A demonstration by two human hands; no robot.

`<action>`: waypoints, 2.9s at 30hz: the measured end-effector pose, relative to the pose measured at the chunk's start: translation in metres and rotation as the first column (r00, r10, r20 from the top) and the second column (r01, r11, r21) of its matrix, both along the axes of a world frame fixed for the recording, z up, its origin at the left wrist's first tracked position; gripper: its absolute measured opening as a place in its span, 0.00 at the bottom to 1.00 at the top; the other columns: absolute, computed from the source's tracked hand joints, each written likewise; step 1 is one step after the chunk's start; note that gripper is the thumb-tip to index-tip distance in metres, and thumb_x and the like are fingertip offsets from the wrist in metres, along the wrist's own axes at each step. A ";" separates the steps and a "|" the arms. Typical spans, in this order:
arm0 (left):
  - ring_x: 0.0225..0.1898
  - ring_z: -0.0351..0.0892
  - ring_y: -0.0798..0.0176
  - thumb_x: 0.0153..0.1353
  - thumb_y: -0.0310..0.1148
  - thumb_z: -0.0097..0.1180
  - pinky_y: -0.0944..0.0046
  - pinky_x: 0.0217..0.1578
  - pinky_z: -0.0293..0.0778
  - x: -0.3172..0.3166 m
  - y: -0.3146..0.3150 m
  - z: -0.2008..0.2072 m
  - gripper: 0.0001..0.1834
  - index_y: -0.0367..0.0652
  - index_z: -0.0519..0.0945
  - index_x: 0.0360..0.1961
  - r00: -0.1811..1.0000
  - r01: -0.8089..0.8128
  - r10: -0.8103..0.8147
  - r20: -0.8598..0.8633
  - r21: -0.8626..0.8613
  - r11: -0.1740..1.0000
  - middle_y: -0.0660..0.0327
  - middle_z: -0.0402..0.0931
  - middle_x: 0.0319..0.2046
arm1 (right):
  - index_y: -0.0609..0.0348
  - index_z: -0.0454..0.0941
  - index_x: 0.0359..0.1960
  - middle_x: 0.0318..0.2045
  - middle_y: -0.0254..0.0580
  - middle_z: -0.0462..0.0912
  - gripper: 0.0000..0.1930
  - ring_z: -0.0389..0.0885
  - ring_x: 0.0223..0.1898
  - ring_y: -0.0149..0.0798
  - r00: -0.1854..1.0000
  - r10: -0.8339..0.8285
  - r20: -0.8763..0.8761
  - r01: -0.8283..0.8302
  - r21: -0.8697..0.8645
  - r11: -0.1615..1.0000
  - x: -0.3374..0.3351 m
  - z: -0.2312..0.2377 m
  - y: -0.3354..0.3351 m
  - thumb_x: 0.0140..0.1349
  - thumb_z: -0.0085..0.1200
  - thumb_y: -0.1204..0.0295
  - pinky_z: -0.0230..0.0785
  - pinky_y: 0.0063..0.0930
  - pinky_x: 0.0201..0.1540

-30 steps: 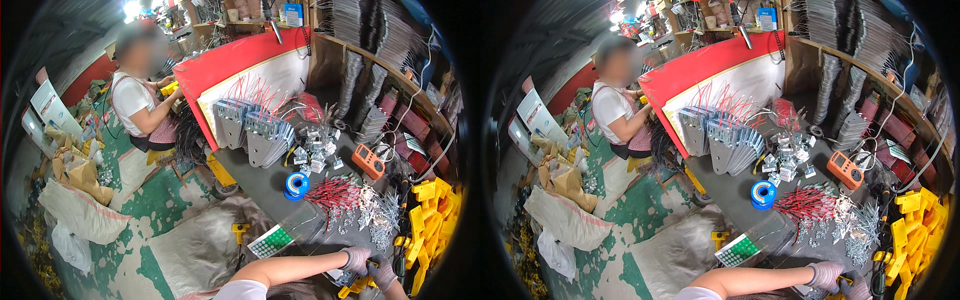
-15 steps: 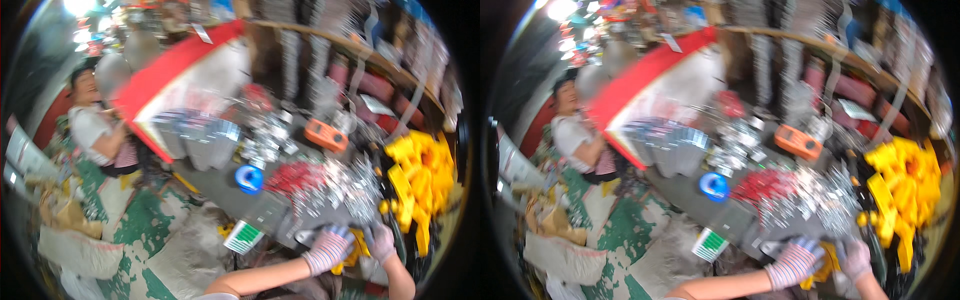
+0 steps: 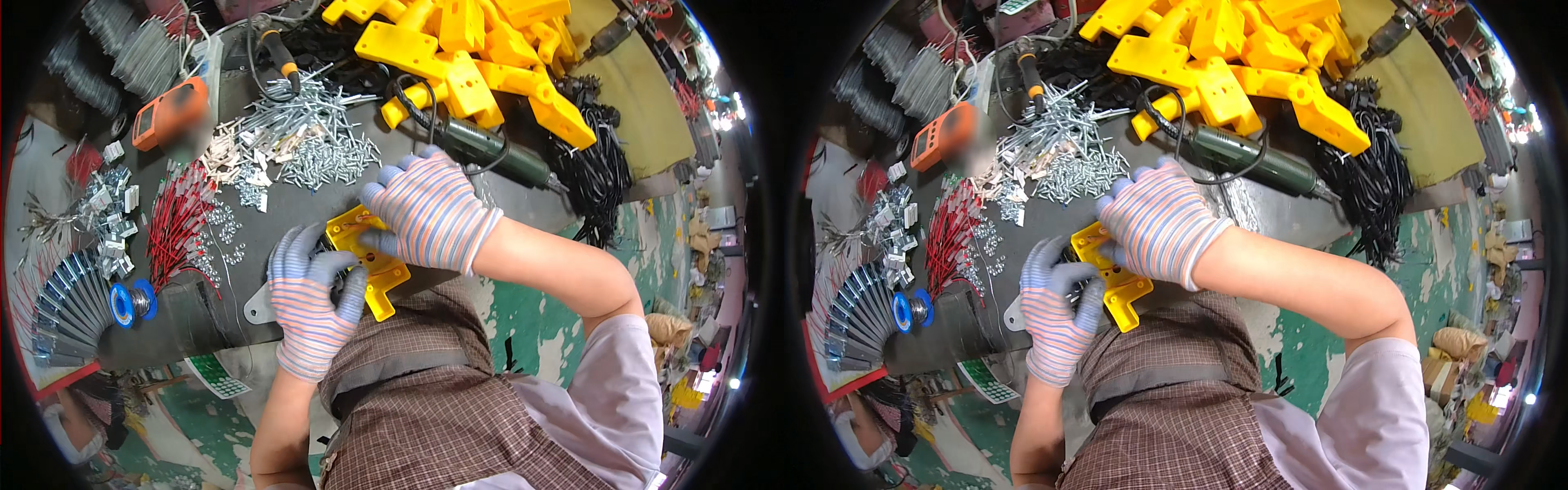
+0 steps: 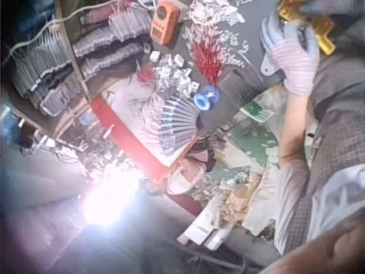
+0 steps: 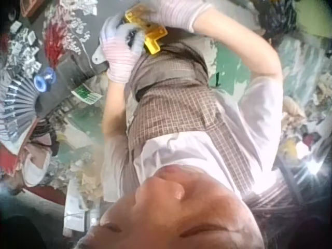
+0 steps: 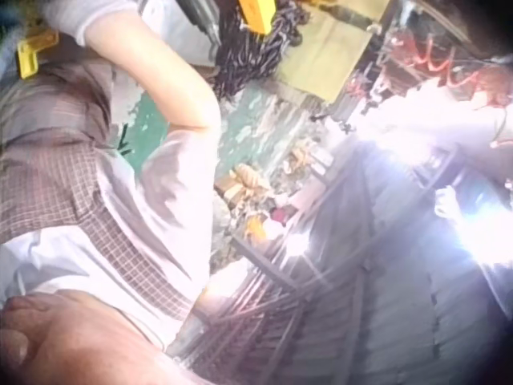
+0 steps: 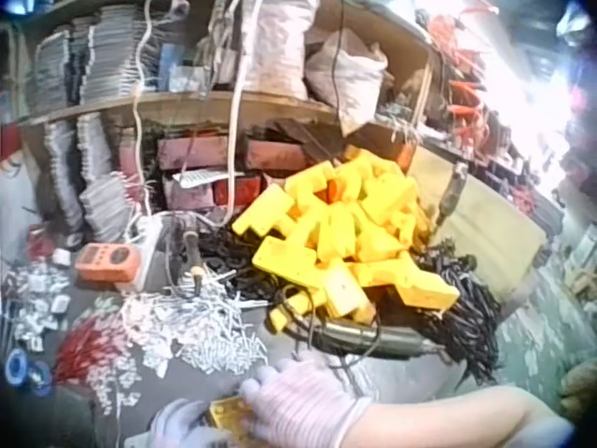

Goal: Assembling a yellow handheld electronic device by installing pins and circuit boards, then securing the housing with an electric screwdriver.

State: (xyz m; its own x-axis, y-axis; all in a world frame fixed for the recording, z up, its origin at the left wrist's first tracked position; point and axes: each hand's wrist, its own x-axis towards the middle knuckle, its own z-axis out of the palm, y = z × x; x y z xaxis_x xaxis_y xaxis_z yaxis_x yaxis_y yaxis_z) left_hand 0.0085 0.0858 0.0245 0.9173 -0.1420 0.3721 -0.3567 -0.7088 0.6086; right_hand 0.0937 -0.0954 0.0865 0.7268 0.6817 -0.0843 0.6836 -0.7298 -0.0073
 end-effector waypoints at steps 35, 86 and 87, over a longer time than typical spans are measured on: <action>0.36 0.77 0.45 0.54 0.30 0.61 0.51 0.40 0.73 0.052 -0.027 -0.007 0.07 0.40 0.82 0.34 0.996 0.048 -0.059 -0.060 -0.168 0.985 0.51 0.80 0.32 | 0.60 0.82 0.36 0.30 0.47 0.82 0.12 0.79 0.29 0.50 0.845 -0.213 -0.491 0.270 0.049 0.961 -0.068 0.026 -0.128 0.58 0.59 0.63 0.71 0.39 0.34; 0.34 0.76 0.51 0.55 0.29 0.63 0.57 0.37 0.72 0.056 0.003 0.008 0.08 0.39 0.82 0.35 0.911 0.096 -0.203 -0.360 -0.293 0.951 0.53 0.78 0.30 | 0.54 0.78 0.31 0.29 0.43 0.77 0.07 0.76 0.35 0.50 0.971 -0.208 -0.119 0.221 0.778 0.588 -0.016 -0.051 -0.008 0.54 0.61 0.68 0.65 0.42 0.41; 0.33 0.74 0.63 0.57 0.26 0.61 0.64 0.37 0.71 0.055 0.003 0.007 0.06 0.38 0.81 0.36 0.888 0.023 -0.189 -0.420 -0.368 0.929 0.59 0.77 0.31 | 0.54 0.78 0.31 0.29 0.43 0.77 0.07 0.76 0.35 0.50 0.971 -0.206 -0.123 0.223 0.776 0.589 -0.017 -0.052 -0.010 0.54 0.61 0.68 0.65 0.42 0.41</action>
